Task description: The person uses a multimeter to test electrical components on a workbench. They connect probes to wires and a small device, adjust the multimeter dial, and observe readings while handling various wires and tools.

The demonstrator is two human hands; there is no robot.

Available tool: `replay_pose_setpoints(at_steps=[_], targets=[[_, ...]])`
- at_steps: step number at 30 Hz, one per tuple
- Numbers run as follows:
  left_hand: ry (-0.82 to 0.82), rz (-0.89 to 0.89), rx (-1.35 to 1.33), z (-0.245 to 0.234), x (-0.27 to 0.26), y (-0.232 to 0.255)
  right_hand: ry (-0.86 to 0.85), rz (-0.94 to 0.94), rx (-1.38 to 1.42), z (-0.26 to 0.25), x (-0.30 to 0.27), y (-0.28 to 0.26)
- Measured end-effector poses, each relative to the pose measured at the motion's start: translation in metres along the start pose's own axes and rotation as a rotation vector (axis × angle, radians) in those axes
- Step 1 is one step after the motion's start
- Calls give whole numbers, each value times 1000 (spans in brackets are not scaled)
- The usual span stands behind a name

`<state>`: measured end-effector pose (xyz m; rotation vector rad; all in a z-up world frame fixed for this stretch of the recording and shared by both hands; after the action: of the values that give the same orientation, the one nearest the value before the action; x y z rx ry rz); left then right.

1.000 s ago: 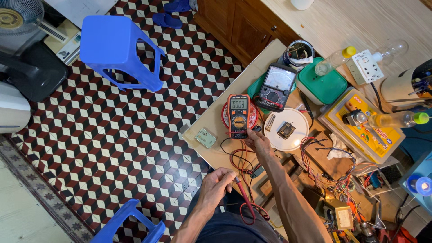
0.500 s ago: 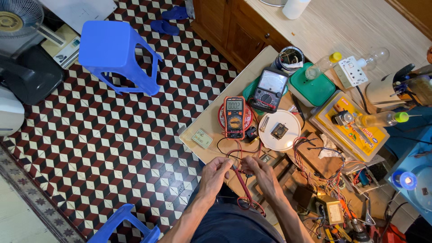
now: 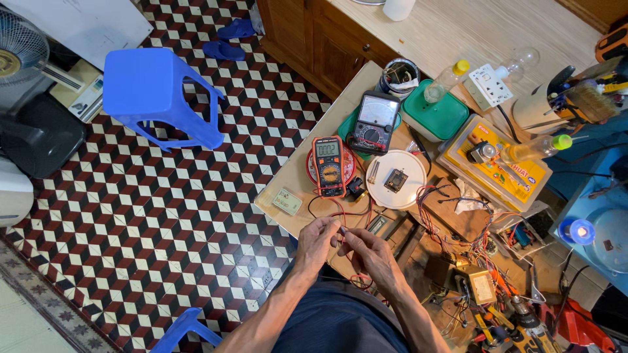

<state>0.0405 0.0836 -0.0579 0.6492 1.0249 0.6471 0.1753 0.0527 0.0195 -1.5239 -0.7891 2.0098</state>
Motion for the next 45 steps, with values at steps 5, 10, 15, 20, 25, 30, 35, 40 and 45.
replay_pose_setpoints(at_steps=[5,10,15,20,25,30,35,40,45], targets=[[9,23,71,5,2,9,30,-62,38,-4,6,3],[-35,42,-23,12,2,15,69,-59,36,-6,3,5],[-13,-11,15,11,-2,11,75,-39,22,-9,2,7],[-5,-3,52,9,-3,13,60,-48,67,-5,4,11],[-13,-72,-5,8,-7,4,71,-44,64,-6,4,19],[-34,-26,-14,9,-7,4,66,-72,122,-4,4,25],[-40,-59,-100,9,-8,-2,78,-64,102,-3,2,25],[-3,-51,-10,6,-14,1,70,-37,86,4,-2,21],[140,-48,22,-17,-26,8,28,-6,86,-3,23,30]])
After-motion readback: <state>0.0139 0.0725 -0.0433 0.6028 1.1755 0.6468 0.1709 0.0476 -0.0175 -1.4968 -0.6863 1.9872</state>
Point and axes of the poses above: each hand's wrist, its own x-axis towards the middle knuckle, its own z-axis out of the palm, y = z × x, the point moved 9 cm from there along x, towards the middle knuckle, and after that the axes turned 14 degrees about -y, right-handed, at the moved point
